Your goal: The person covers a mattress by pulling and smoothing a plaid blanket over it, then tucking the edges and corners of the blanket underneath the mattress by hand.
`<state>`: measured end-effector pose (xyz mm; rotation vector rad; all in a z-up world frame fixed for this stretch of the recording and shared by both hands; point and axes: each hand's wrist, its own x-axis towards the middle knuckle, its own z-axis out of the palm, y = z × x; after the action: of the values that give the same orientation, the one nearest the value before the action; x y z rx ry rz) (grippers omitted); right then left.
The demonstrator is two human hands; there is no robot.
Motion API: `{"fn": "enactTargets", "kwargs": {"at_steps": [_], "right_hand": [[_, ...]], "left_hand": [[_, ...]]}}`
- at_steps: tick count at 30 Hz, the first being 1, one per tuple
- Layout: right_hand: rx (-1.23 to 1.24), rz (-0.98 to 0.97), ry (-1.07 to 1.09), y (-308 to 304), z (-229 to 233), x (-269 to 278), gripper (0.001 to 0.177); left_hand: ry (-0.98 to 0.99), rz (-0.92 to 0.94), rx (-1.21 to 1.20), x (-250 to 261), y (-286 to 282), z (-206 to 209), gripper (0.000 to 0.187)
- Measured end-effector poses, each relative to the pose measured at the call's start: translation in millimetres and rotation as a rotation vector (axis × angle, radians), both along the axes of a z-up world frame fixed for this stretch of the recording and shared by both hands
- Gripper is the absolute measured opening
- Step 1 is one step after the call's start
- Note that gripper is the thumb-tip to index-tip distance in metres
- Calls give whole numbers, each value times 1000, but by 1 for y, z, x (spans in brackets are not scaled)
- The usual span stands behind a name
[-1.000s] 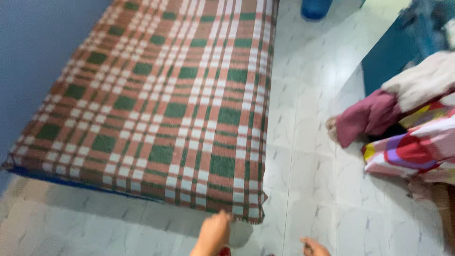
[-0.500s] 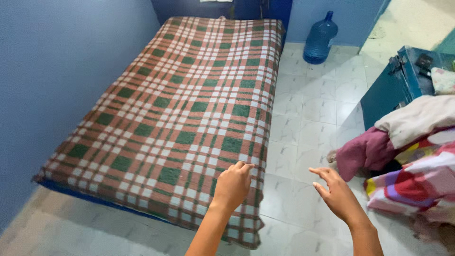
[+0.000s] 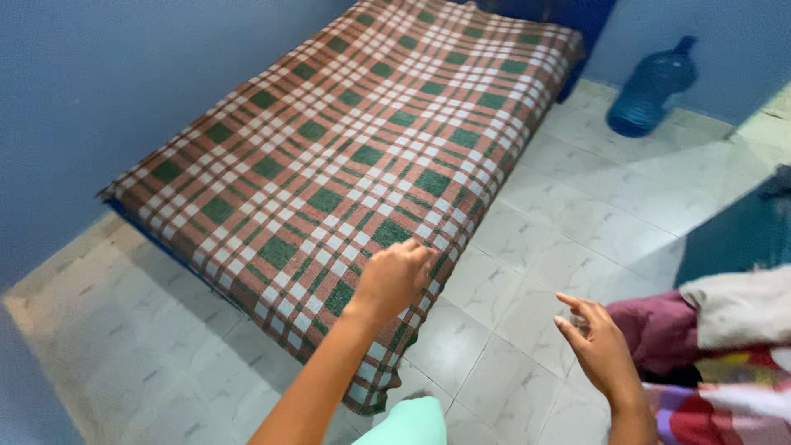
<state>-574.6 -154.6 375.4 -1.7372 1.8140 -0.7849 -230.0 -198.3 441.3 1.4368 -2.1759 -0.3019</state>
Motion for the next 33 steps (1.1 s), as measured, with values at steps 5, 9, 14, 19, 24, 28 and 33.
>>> {"fn": "enactTargets", "kwargs": {"at_steps": [5, 9, 14, 19, 24, 28, 33], "right_hand": [[107, 68, 43, -64, 18, 4, 48], [33, 246, 91, -133, 30, -21, 43], [-130, 277, 112, -224, 39, -92, 44], [42, 100, 113, -278, -4, -175, 47], [169, 176, 86, -371, -26, -231, 47], [128, 246, 74, -455, 22, -255, 51], [-92, 326, -14, -527, 76, -269, 46]], "left_hand": [[-14, 144, -49, -17, -48, -2, 17], [29, 192, -44, -39, -98, -20, 23], [60, 229, 9, -78, -163, -34, 21], [-37, 190, -3, -121, -216, -41, 19], [-359, 346, 140, -169, -281, -26, 16], [-23, 395, -75, -209, -325, 8, 22], [-45, 506, -12, -247, -353, 34, 25]]}}
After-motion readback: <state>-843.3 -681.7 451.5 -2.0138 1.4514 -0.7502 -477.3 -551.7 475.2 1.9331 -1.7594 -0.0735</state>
